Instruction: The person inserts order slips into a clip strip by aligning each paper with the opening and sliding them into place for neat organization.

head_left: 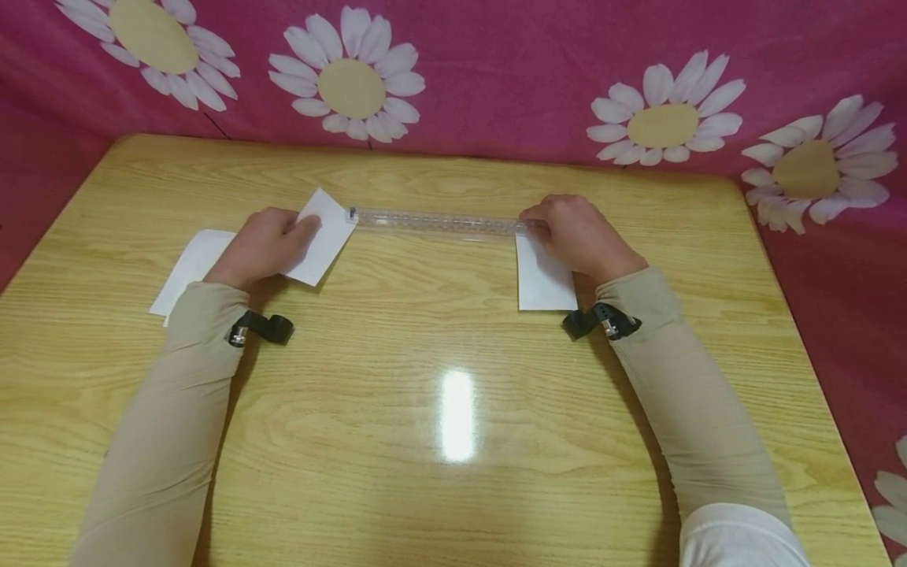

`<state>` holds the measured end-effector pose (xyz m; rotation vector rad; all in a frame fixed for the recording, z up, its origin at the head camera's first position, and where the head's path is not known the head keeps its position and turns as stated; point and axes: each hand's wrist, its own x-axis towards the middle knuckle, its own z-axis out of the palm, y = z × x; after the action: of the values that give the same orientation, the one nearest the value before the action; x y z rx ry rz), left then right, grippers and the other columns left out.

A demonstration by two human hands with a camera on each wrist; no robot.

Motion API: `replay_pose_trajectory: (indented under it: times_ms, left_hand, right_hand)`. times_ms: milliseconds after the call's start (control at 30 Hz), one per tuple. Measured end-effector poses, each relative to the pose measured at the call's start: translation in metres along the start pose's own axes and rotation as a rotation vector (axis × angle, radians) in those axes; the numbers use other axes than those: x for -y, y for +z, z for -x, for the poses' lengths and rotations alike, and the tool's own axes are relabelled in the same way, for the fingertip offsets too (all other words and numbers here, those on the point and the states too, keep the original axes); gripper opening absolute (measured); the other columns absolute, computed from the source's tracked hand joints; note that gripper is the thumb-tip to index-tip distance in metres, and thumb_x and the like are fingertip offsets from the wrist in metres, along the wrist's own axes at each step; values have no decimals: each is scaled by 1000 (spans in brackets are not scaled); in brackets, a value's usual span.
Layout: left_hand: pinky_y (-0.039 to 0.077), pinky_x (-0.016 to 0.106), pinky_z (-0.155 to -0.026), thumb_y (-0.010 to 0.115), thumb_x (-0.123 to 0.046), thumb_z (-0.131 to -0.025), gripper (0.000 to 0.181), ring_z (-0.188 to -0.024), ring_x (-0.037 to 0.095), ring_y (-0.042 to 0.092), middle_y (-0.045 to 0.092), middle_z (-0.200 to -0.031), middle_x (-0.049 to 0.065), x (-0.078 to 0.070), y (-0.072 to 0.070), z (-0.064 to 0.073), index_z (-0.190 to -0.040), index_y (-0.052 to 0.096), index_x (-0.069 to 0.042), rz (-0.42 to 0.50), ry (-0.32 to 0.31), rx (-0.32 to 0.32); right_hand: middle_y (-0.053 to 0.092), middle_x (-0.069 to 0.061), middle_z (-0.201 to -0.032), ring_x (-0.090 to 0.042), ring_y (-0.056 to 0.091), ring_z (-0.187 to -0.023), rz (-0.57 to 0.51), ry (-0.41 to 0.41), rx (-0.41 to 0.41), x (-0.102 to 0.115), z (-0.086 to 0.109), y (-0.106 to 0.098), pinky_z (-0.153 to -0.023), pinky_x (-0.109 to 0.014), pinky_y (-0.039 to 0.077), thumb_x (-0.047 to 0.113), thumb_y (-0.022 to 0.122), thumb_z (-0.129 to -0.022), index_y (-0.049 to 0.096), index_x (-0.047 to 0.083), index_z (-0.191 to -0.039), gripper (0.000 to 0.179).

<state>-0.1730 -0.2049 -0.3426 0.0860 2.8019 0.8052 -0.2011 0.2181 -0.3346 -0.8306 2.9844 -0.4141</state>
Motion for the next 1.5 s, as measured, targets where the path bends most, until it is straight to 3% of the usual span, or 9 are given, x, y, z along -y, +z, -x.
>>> replay_pose_trajectory:
  times_ms: [400,600,700,967,1100,1300,1500]
  left_hand:
    - [46,32,-75,38,-56,-106,65,-89,26,58,64,-101,16,-2,4,0,-117,68,1,60,-56,43]
    - [48,33,-69,50,-57,-103,63,-79,21,56,61,-89,8,-6,5,5,-120,66,2,162,-127,84]
    - [46,32,-71,53,-61,-100,67,-83,21,54,57,-92,7,-9,5,7,-124,62,1,183,-171,105]
    - [43,32,-69,66,-62,-93,59,-79,20,49,51,-79,1,-14,7,11,-104,64,-4,249,-205,124]
    - [42,32,-68,69,-62,-91,59,-80,21,49,50,-77,0,-14,10,10,-103,64,-5,258,-226,129]
    - [41,32,-65,67,-63,-92,60,-77,20,48,49,-75,-1,-13,11,8,-101,66,-3,187,-204,119]
    - [43,31,-66,67,-62,-92,62,-77,20,51,56,-79,1,-16,14,8,-106,67,-1,184,-223,129]
  right_hand:
    - [76,-21,-112,-35,71,-103,3,-3,4,-1,1,-1,-96,-49,55,1,60,-100,74,3,-124,27]
    - [76,-21,-111,-35,71,-102,4,-5,4,-1,1,-1,-95,-49,55,2,60,-101,74,3,-124,27]
    - [75,-21,-110,-34,70,-100,4,-4,7,-1,1,0,-94,-49,55,3,60,-101,74,3,-124,27]
    - [75,-21,-113,-35,70,-105,5,16,20,0,0,-1,-98,-50,55,3,60,-101,73,4,-126,28]
    - [75,-21,-115,-35,70,-107,4,22,26,-1,0,-1,-99,-50,54,3,60,-101,73,4,-126,28]
    - [75,-21,-114,-35,70,-106,10,14,18,-2,0,0,-97,-49,55,4,61,-102,73,4,-125,27]
    - [75,-20,-114,-34,70,-106,6,22,27,-2,1,0,-97,-48,55,6,61,-102,73,4,-126,27]
